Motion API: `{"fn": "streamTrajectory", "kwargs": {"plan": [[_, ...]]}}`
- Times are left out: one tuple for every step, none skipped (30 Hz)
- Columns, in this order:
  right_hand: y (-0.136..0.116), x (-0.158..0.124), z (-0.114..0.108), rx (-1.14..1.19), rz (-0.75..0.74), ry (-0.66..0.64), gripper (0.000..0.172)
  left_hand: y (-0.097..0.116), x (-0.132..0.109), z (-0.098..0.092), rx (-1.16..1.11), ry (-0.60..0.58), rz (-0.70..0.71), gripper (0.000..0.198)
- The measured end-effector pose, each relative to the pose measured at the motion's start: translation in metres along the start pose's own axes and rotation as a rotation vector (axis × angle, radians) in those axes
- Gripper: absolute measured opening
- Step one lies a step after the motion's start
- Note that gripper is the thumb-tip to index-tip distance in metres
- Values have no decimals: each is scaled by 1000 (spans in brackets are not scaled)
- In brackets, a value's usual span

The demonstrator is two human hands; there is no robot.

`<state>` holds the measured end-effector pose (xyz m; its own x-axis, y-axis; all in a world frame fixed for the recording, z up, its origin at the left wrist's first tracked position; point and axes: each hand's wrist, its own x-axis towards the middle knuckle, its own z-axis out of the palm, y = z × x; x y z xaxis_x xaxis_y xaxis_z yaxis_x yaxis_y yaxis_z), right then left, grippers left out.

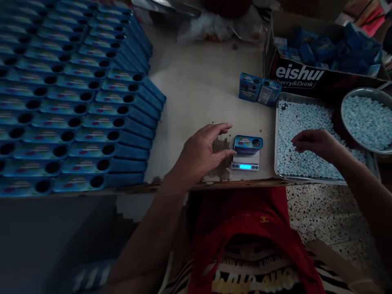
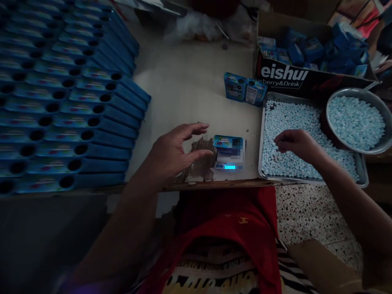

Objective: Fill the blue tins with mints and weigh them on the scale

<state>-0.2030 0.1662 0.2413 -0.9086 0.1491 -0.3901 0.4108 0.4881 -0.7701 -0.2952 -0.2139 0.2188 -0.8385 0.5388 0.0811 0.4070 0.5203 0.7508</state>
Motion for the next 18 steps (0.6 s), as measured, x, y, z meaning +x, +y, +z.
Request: {"fn": "streamTrajectory", "kwargs": {"plan": [[-8, 2, 5, -1, -52, -14, 32, 3, 1, 2, 23, 2, 7, 63], [-17, 4, 9, -6, -106, -20, 31, 5, 2, 4, 43, 0, 11, 64], [-26, 5, 15, -17, -164, -16, 29, 6, 3, 7, 59, -6, 13, 66], [-36, 5, 20, -39, -227, -7, 25, 7, 4, 9, 72, -16, 13, 67], [-46, 6, 27, -73, -295, 5, 21, 8, 5, 12, 86, -25, 12, 68], [-56, 6, 34, -116, -368, 14, 17, 8, 6, 14, 98, -33, 10, 69], [-66, 6, 41, -164, -443, 17, 14, 8, 7, 16, 111, -40, 7, 70], [-75, 6, 49, -212, -516, 11, 13, 8, 8, 18, 126, -45, 6, 71], [-83, 7, 57, -256, -582, -1, 14, 7, 10, 20, 143, -43, 5, 72], [-90, 7, 64, -292, -636, -16, 18, 7, 12, 23, 162, -39, 8, 72], [-96, 9, 71, -317, -676, -29, 21, 7, 14, 25, 182, -34, 16, 72], [-99, 11, 77, -330, -701, -32, 24, 7, 16, 29, 204, -29, 29, 71], [-100, 14, 81, -329, -708, -25, 25, 8, 18, 32, 226, -28, 52, 70], [-98, 18, 82, -311, -695, -11, 25, 9, 20, 37, 247, -39, 85, 68], [-94, 23, 80, -275, -662, 7, 24, 10, 23, 41, 268, -66, 125, 65], [-88, 29, 75, -229, -613, 23, 25, 12, 26, 45, 288, -107, 164, 60], [-81, 35, 67, -190, -551, 38, 26, 14, 30, 47, 307, -159, 197, 55], [-72, 40, 55, -187, -479, 41, 28, 15, 34, 47, 323, -213, 218, 50]]}}
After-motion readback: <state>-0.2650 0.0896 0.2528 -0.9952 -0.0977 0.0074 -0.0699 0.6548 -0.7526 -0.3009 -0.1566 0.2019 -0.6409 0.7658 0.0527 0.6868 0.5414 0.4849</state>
